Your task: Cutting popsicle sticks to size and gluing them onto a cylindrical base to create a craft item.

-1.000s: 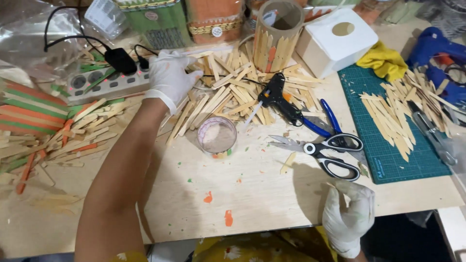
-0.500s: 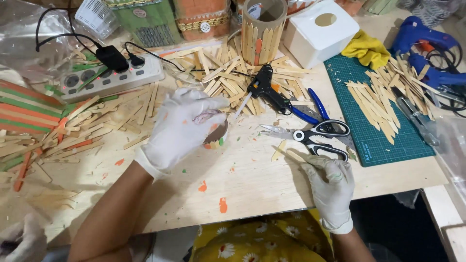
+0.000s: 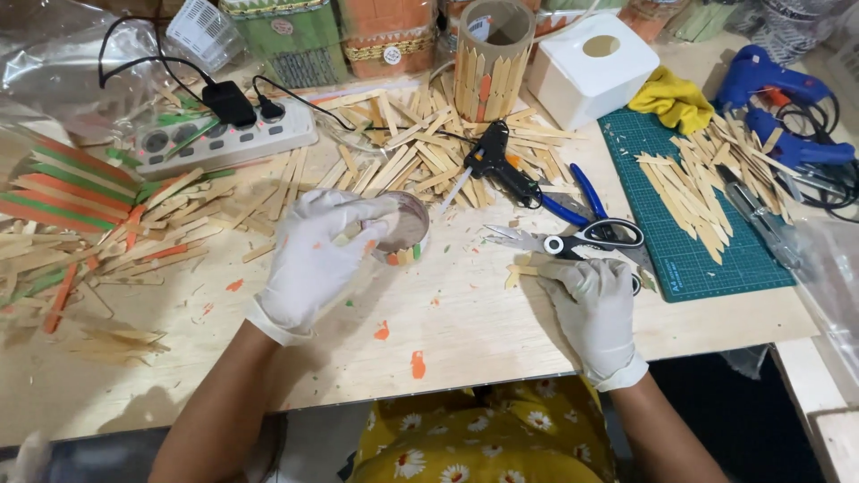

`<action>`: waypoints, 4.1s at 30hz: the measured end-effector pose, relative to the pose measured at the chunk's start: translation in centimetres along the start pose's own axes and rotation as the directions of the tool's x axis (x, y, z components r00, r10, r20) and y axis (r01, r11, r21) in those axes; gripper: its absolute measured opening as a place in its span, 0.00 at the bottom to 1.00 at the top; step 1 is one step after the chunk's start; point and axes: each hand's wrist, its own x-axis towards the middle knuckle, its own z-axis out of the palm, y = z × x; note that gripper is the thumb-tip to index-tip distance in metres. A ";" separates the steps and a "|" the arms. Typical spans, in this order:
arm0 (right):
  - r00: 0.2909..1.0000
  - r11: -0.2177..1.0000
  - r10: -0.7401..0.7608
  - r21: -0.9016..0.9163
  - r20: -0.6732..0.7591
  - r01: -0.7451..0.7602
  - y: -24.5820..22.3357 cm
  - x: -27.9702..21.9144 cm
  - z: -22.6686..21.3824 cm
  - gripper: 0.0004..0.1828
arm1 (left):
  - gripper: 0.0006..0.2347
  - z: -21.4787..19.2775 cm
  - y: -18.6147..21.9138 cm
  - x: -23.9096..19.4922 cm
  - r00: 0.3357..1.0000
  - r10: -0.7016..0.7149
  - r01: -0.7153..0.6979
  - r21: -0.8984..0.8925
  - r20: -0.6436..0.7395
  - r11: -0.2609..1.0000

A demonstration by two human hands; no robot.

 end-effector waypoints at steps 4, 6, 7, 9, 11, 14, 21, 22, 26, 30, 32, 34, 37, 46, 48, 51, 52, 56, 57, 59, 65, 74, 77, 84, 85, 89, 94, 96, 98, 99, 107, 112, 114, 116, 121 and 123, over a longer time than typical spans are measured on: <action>1.000 1.000 0.009 -0.026 -0.003 -0.009 -1.6 1.6 -1.1 0.12 | 0.10 0.7 -3.2 1.0 0.921 0.305 -0.340 -0.118 -0.242 0.933; 0.999 0.996 0.037 0.081 -0.034 -0.035 -1.9 2.0 -1.3 0.08 | 0.10 1.1 -4.2 1.9 0.851 0.357 -0.429 -0.120 -0.385 0.895; 0.999 0.996 0.035 0.081 -0.032 -0.032 -2.0 2.0 -1.6 0.08 | 0.10 0.8 -4.1 2.0 0.852 0.354 -0.427 -0.122 -0.386 0.896; 0.998 0.985 0.065 0.160 -0.007 -0.063 -2.3 2.0 -1.9 0.07 | 0.09 0.2 -4.0 2.0 0.711 0.530 -0.622 -0.062 -0.461 0.780; 0.997 0.974 0.068 0.221 -0.033 -0.059 -3.1 3.0 -3.0 0.07 | 0.08 0.8 -4.2 1.6 0.618 0.568 -0.677 -0.001 -0.543 0.736; 0.993 0.962 0.089 0.264 -0.081 -0.064 -1.3 0.9 -1.4 0.11 | 0.05 3.3 -5.4 0.0 0.466 0.629 -0.732 0.129 -0.622 0.669; 0.988 0.878 0.058 0.479 -0.140 0.017 -1.4 1.5 -1.8 0.12 | 0.10 7.3 2.0 -6.7 0.862 0.480 -0.502 -0.145 -0.162 0.853; 0.988 0.878 0.055 0.479 -0.143 0.020 -2.1 2.6 -2.5 0.12 | 0.10 8.2 1.8 -6.4 0.861 0.481 -0.503 -0.144 -0.165 0.852; 0.968 0.834 -0.160 0.497 -0.195 0.238 -2.0 5.7 -3.1 0.11 | 0.08 11.4 0.5 -4.7 0.892 0.027 0.229 -0.504 0.451 0.833; 0.911 0.785 -0.331 0.463 -0.247 0.411 0.1 5.6 -1.0 0.12 | 0.08 9.7 1.5 -4.9 0.859 -0.012 0.402 -0.660 0.512 0.634; 0.899 0.756 -0.351 0.487 -0.263 0.438 -3.0 8.3 -3.4 0.12 | 0.07 10.0 0.7 -4.7 0.856 0.003 0.404 -0.671 0.518 0.622; 0.887 0.726 -0.370 0.509 -0.278 0.462 -4.6 9.9 -4.8 0.12 | 0.08 9.9 0.1 -4.5 0.851 0.020 0.405 -0.681 0.524 0.610; 0.874 0.676 -0.419 0.558 -0.245 0.481 -4.5 10.5 -5.2 0.10 | 0.10 9.4 -0.1 -4.2 0.823 0.044 0.437 -0.682 0.566 0.587; 0.901 0.707 -0.432 0.607 -0.035 0.363 -2.0 12.3 -2.5 0.11 | 0.08 10.2 -0.5 -3.7 0.858 0.042 0.397 -0.714 0.511 0.576; 0.921 0.905 -0.249 0.410 0.300 0.111 -1.3 13.9 -1.9 0.14 | 0.07 10.9 -0.9 -3.7 0.907 0.021 0.339 -0.758 0.421 0.558; 0.876 0.991 0.050 0.085 0.480 -0.103 -0.4 14.6 1.9 0.29 | 0.04 11.1 -0.4 -5.3 0.924 0.018 0.286 -0.724 0.381 0.628; 0.874 0.991 0.051 0.085 0.482 -0.105 -0.9 15.0 2.2 0.29 | 0.04 11.9 -0.8 -5.6 0.923 0.016 0.289 -0.723 0.383 0.628; 0.869 0.991 0.131 -0.092 0.478 -0.099 -0.4 15.5 5.6 0.33 | 0.02 13.0 -1.3 -6.1 0.937 0.144 0.108 -0.654 0.320 0.749; 0.877 0.983 0.120 -0.177 0.466 -0.040 0.3 15.0 6.9 0.35 | 0.03 12.7 -1.2 -6.2 0.938 0.168 0.070 -0.642 0.302 0.763; 0.891 0.986 0.086 -0.165 0.446 -0.012 0.2 15.1 6.9 0.31 | 0.03 11.8 -0.7 -6.2 0.943 0.180 0.040 -0.634 0.278 0.773; 0.943 0.997 0.059 -0.063 0.328 -0.041 2.7 13.5 7.8 0.23 | 0.03 11.6 -0.3 -6.4 0.952 0.196 -0.040 -0.543 0.233 0.839; 0.766 0.778 0.345 0.291 0.543 -0.556 1.2 15.5 1.6 0.15 | 0.02 13.4 -1.6 -5.8 0.964 0.063 0.118 -0.633 0.257 0.765; 0.732 0.492 0.218 0.575 0.645 -0.653 3.2 15.2 1.1 0.17 | 0.03 10.3 0.5 -5.7 0.920 -0.138 0.366 -0.682 0.366 0.633; 0.667 0.380 0.036 0.607 0.745 -0.698 5.6 13.5 0.7 0.10 | 0.07 11.1 -0.5 -4.9 0.873 -0.247 0.484 -0.806 0.419 0.341; 0.666 0.376 0.036 0.608 0.745 -0.700 4.0 14.2 0.0 0.10 | 0.07 11.3 -0.6 -4.8 0.872 -0.250 0.486 -0.804 0.420 0.344; 0.668 0.575 0.034 0.531 0.744 -0.622 1.8 15.1 -0.6 0.19 | 0.06 10.8 -0.3 -4.9 0.874 -0.228 0.486 -0.794 0.429 0.365; 0.638 0.567 0.110 0.479 0.762 -0.670 2.3 15.1 -0.5 0.17 | 0.06 9.9 1.0 -5.3 0.850 -0.251 0.526 -0.726 0.463 0.442; 0.712 0.516 -0.046 0.627 0.701 -0.584 2.0 15.1 -0.5 0.17 | 0.03 11.3 -0.4 -4.8 0.923 -0.201 0.384 -0.815 0.328 0.433; 0.701 0.421 -0.050 0.651 0.712 -0.631 2.4 14.3 0.2 0.19 | 0.03 11.3 0.0 -4.8 0.914 -0.218 0.405 -0.809 0.342 0.427; 0.693 0.324 -0.054 0.669 0.719 -0.668 2.6 13.9 0.6 0.22 | 0.03 11.3 0.1 -4.8 0.907 -0.231 0.420 -0.802 0.353 0.424; 0.769 0.621 0.412 0.468 0.488 -0.629 0.6 14.2 3.6 0.14 | 0.03 11.6 0.3 -6.1 0.964 -0.126 0.264 -0.776 0.234 0.573; 0.794 0.547 0.418 0.575 0.441 -0.608 0.0 13.7 3.0 0.11 | 0.03 12.7 -0.8 -6.1 0.985 -0.083 0.172 -0.768 0.154 0.617; 0.808 0.444 0.344 0.675 0.479 -0.589 -0.6 13.6 1.6 0.14 | 0.03 12.3 -0.4 -6.0 0.979 -0.158 0.190 -0.842 0.127 0.504; 0.880 0.431 0.245 0.767 0.406 -0.475 1.7 11.4 3.1 0.15 | 0.03 11.9 -0.6 -5.6 0.972 -0.198 0.210 -0.855 0.130 0.474; 0.928 0.370 -0.031 0.866 0.372 -0.335 1.7 12.0 0.9 0.13 | 0.03 10.5 -0.8 -5.2 0.953 -0.274 0.243 -0.862 0.128 0.444; 0.927 0.456 -0.212 0.870 0.311 -0.188 2.2 11.7 1.8 0.17 | 0.04 10.3 -0.6 -5.0 0.949 -0.289 0.246 -0.872 0.127 0.424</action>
